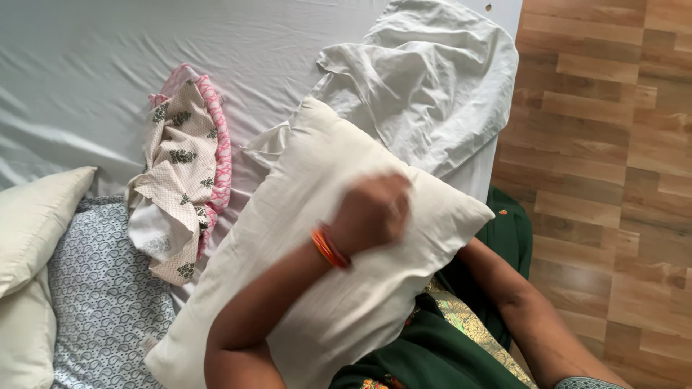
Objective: The person puts a white pillowcase onto a pillow by hand while sitting on a bed.
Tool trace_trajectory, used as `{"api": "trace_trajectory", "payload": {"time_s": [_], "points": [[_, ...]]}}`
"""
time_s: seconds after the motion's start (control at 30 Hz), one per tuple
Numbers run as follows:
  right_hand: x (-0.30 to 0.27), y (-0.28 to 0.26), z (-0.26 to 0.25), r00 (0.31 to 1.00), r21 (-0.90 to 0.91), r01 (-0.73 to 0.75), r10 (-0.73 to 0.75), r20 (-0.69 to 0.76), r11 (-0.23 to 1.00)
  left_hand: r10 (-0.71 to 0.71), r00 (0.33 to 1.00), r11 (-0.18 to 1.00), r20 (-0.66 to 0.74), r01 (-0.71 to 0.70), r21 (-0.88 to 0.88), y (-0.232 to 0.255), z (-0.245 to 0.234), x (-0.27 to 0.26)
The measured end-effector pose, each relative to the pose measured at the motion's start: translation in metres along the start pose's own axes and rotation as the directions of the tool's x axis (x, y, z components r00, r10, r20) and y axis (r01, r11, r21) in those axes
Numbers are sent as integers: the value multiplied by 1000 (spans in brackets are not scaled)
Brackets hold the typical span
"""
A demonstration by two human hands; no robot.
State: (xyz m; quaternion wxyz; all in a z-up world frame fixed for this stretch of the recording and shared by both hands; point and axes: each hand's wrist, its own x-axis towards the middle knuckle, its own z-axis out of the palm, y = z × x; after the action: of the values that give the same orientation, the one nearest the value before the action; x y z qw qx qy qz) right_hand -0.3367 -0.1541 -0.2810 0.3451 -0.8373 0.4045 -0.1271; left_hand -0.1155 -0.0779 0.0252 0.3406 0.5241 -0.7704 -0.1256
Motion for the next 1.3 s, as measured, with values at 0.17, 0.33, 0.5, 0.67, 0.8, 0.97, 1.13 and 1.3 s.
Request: {"api": "trace_trajectory", "payload": {"time_s": [0.17, 0.33, 0.5, 0.67, 0.8, 0.97, 1.13, 1.3], "points": [[16, -11, -13, 998, 84, -23, 28, -56, 996, -148, 870, 783, -470, 393, 482, -134, -42, 25], [53, -16, -53, 970, 201, -132, 168, -175, 971, -895, 416, 437, 160, 889, 135, -184, -10, 2], [75, -6, -73, 971, -45, -190, 181, -154, 981, -896, 408, 438, 177, 879, 189, -179, -4, 16], [88, 2, -54, 942, -287, -327, 288, -171, 900, -864, 497, 502, 83, 837, 216, -199, 9, 12], [97, 34, -33, 951, -528, -127, -48, -305, 840, -696, 712, 635, -98, 673, 379, -229, -9, 35], [84, 39, -37, 911, -290, -245, 117, -397, 925, -259, 842, 626, -473, 519, 582, -245, -100, 101], [87, 31, -61, 791, 115, -423, 428, -437, 899, -336, 885, 809, -322, 446, 383, -251, -31, 127], [81, 62, -65, 695, 917, -178, 705, -140, 357, -636, 763, 751, 115, 646, -134, -264, 57, 53]]}}
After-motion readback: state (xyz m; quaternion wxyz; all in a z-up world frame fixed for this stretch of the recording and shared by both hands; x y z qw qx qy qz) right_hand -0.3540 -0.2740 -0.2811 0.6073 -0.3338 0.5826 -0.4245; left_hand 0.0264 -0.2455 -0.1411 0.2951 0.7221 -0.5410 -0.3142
